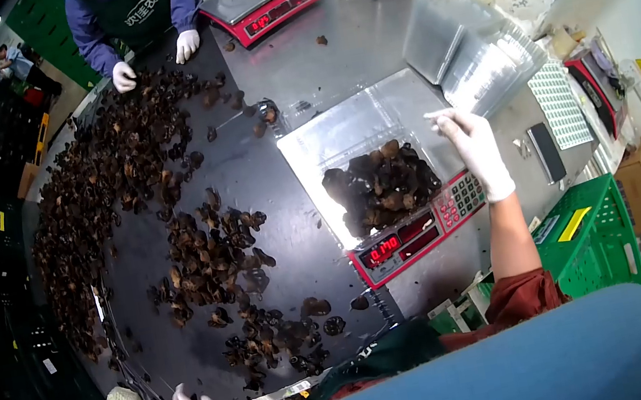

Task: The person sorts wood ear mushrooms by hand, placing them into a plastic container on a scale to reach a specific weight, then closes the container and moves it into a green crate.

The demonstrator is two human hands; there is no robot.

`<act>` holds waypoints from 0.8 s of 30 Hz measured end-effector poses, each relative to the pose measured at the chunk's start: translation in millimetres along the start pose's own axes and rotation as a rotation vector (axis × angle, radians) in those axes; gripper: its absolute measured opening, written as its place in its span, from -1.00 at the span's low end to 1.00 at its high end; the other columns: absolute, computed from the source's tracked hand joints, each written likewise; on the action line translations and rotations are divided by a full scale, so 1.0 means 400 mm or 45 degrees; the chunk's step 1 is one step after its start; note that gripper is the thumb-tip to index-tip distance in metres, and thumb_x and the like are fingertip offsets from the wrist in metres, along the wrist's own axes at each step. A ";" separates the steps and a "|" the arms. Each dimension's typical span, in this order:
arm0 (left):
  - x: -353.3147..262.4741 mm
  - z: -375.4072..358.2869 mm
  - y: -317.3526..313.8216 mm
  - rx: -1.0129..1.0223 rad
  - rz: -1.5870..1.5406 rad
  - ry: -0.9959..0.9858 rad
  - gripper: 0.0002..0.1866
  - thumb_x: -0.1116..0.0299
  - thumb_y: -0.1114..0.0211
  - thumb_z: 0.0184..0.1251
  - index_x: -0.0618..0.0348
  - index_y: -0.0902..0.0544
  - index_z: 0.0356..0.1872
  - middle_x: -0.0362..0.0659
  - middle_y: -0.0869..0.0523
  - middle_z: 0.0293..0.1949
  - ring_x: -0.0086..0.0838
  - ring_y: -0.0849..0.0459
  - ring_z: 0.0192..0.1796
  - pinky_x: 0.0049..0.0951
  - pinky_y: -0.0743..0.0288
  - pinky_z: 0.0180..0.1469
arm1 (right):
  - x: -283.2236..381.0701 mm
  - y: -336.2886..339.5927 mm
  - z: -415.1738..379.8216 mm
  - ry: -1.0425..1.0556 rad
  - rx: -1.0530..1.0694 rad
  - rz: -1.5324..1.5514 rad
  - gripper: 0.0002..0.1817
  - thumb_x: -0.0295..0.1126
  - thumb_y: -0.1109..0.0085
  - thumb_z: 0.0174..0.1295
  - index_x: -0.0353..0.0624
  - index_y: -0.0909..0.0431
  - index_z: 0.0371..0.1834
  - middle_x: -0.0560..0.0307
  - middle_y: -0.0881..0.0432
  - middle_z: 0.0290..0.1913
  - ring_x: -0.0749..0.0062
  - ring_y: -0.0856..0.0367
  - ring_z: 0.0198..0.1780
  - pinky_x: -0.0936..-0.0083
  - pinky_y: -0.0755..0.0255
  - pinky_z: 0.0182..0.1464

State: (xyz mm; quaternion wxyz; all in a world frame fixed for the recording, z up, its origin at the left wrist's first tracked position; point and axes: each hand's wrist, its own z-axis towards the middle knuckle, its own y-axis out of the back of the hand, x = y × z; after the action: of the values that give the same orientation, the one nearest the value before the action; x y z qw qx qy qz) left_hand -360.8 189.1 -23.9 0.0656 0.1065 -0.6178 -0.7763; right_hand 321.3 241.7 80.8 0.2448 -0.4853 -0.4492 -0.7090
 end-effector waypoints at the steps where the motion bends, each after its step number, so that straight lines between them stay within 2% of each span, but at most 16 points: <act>1: -0.025 -0.028 0.039 -0.061 0.358 0.119 -0.27 0.60 -0.26 -0.02 0.08 -0.38 0.32 0.10 -0.35 0.30 -0.03 -0.35 0.30 -0.06 -0.27 0.34 | -0.037 -0.008 0.033 0.020 0.007 -0.023 -0.72 -0.33 -0.08 0.37 -0.28 -0.63 -0.01 0.08 -0.70 -0.18 0.51 -0.63 -0.10 0.56 -0.46 0.01; 4: -0.089 -0.025 0.075 -0.064 0.160 -0.020 -0.06 0.51 -0.32 -0.02 0.00 -0.12 0.49 0.14 -0.14 0.43 0.06 -0.12 0.43 0.03 -0.06 0.45 | -0.097 -0.067 0.113 -0.016 0.015 -0.010 -0.64 -0.27 -0.05 0.37 -0.29 -0.57 0.08 -0.06 -0.68 -0.03 0.35 -0.62 0.05 0.50 -0.41 0.13; 7: -0.270 -0.014 0.090 -0.023 -0.309 -0.136 -0.14 0.48 -0.33 0.05 0.05 -0.19 0.47 0.09 -0.15 0.44 -0.03 -0.09 0.48 -0.03 0.02 0.49 | -0.117 -0.117 0.166 -0.033 0.099 -0.193 -0.53 -0.19 -0.03 0.37 -0.32 -0.47 0.19 -0.19 -0.60 0.11 0.19 -0.55 0.19 0.45 -0.33 0.24; 8: -0.343 -0.017 0.105 0.021 -0.338 -0.169 -0.16 0.49 -0.33 0.07 0.06 -0.21 0.46 0.08 -0.15 0.44 -0.05 -0.10 0.48 -0.06 0.02 0.50 | -0.134 -0.126 0.187 -0.011 0.092 -0.200 -0.55 -0.18 0.03 0.41 -0.28 -0.47 0.21 -0.06 -0.63 0.11 0.29 -0.58 0.09 0.44 -0.37 0.17; 9: -0.394 -0.025 0.120 0.065 -0.365 -0.203 -0.18 0.49 -0.32 0.08 0.08 -0.23 0.45 0.06 -0.14 0.45 -0.07 -0.11 0.48 -0.09 0.02 0.50 | -0.121 -0.116 0.193 -0.074 0.165 0.030 -0.55 -0.18 0.04 0.42 -0.26 -0.48 0.21 0.01 -0.63 0.08 0.36 -0.57 0.05 0.46 -0.38 0.14; 11: -0.492 -0.031 0.119 0.146 -0.683 -0.366 -0.26 0.52 -0.28 0.11 0.09 -0.30 0.41 0.05 -0.25 0.39 -0.08 -0.17 0.46 -0.14 -0.02 0.49 | -0.073 -0.089 0.186 -0.203 0.318 0.491 -0.57 -0.16 0.06 0.45 -0.22 -0.49 0.21 0.16 -0.65 0.04 0.51 -0.55 -0.02 0.52 -0.40 0.06; 12: -0.554 -0.036 0.139 0.239 -0.888 -0.366 -0.29 0.54 -0.27 0.14 0.13 -0.32 0.39 0.04 -0.31 0.35 -0.11 -0.24 0.42 -0.17 -0.10 0.45 | -0.051 -0.077 0.165 -0.230 0.278 0.718 -0.61 -0.14 0.07 0.48 -0.15 -0.56 0.14 0.35 -0.63 -0.08 0.70 -0.48 -0.10 0.63 -0.39 -0.02; 14: -0.634 -0.050 0.120 0.690 -1.457 -0.198 -0.44 0.52 -0.21 0.28 0.23 -0.35 0.34 -0.03 -0.38 0.31 -0.29 -0.44 0.28 -0.32 -0.37 0.27 | -0.036 -0.037 0.121 -0.130 0.315 0.794 -0.62 -0.15 0.01 0.45 -0.18 -0.58 0.09 0.35 -0.63 -0.13 0.71 -0.50 -0.11 0.67 -0.39 -0.03; 15: -0.648 -0.049 0.067 0.900 -1.761 -0.279 -0.44 0.36 -0.20 0.40 0.23 -0.29 0.38 0.04 -0.49 0.24 -0.22 -0.54 0.22 -0.22 -0.43 0.26 | -0.041 -0.017 0.098 -0.081 0.334 0.831 -0.63 -0.15 -0.02 0.44 -0.19 -0.59 0.07 0.36 -0.63 -0.16 0.72 -0.50 -0.11 0.68 -0.39 -0.03; 17: -0.735 -0.060 0.054 1.392 -2.193 -0.061 -0.41 0.20 -0.13 0.48 0.29 -0.22 0.39 0.05 -0.54 0.17 -0.23 -0.61 0.13 -0.19 -0.48 0.23 | -0.066 0.023 0.052 0.041 0.509 0.521 -0.64 -0.19 -0.11 0.38 -0.24 -0.61 0.04 0.31 -0.65 -0.16 0.68 -0.52 -0.15 0.63 -0.43 -0.05; 18: -0.782 -0.059 0.066 1.515 -2.232 0.012 -0.47 0.29 -0.09 0.50 0.28 -0.24 0.38 0.05 -0.55 0.16 -0.25 -0.63 0.09 -0.25 -0.50 0.20 | -0.006 0.034 0.007 -0.022 0.475 0.253 -0.63 -0.29 -0.22 0.30 -0.29 -0.57 0.08 0.25 -0.65 -0.18 0.67 -0.53 -0.20 0.63 -0.46 -0.09; 19: -0.826 -0.054 0.078 1.641 -2.266 0.088 -0.53 0.37 -0.05 0.52 0.27 -0.26 0.36 0.04 -0.55 0.14 -0.28 -0.65 0.05 -0.32 -0.52 0.17 | -0.023 0.037 -0.027 -0.101 0.485 0.337 -0.58 -0.38 -0.26 0.25 -0.30 -0.52 0.14 0.23 -0.63 -0.24 0.71 -0.53 -0.25 0.65 -0.47 -0.14; 21: -0.889 -0.041 0.049 1.698 -2.110 -0.012 -0.45 0.16 -0.04 0.54 0.30 -0.23 0.37 0.02 -0.60 0.09 -0.22 -0.68 0.02 -0.20 -0.55 0.14 | -0.076 0.032 -0.083 -0.116 0.432 0.275 -0.55 -0.42 -0.28 0.21 -0.30 -0.48 0.17 0.27 -0.59 -0.32 0.73 -0.51 -0.32 0.69 -0.46 -0.20; 22: -0.925 -0.037 0.047 1.682 -2.087 0.007 -0.54 0.25 -0.07 0.53 0.30 -0.29 0.28 0.00 -0.63 -0.01 -0.25 -0.72 -0.09 -0.28 -0.63 0.01 | -0.082 0.030 -0.105 -0.170 0.386 0.281 -0.56 -0.42 -0.28 0.21 -0.30 -0.49 0.15 0.28 -0.58 -0.34 0.73 -0.51 -0.34 0.69 -0.45 -0.23; 23: -0.947 -0.034 0.036 1.660 -2.064 -0.009 -0.58 0.28 -0.09 0.51 0.30 -0.31 0.24 -0.01 -0.63 -0.05 -0.27 -0.73 -0.12 -0.31 -0.65 -0.03 | -0.086 0.029 -0.124 -0.224 0.341 0.290 -0.57 -0.42 -0.28 0.21 -0.30 -0.49 0.14 0.29 -0.57 -0.37 0.73 -0.50 -0.36 0.70 -0.45 -0.26; 24: -0.965 -0.032 0.024 1.638 -2.041 -0.023 -0.62 0.31 -0.11 0.50 0.30 -0.33 0.20 -0.02 -0.63 -0.08 -0.29 -0.73 -0.15 -0.33 -0.66 -0.07 | -0.077 0.030 -0.138 -0.415 0.378 0.410 -0.61 -0.41 -0.28 0.22 -0.29 -0.50 0.09 0.28 -0.57 -0.37 0.69 -0.53 -0.37 0.70 -0.47 -0.29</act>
State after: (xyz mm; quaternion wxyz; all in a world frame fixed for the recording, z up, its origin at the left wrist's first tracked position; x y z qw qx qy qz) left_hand 15.8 265.0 15.2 -0.5462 0.4968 -0.6646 -0.1148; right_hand 317.2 185.0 50.6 0.3473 -0.6170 -0.4989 -0.4998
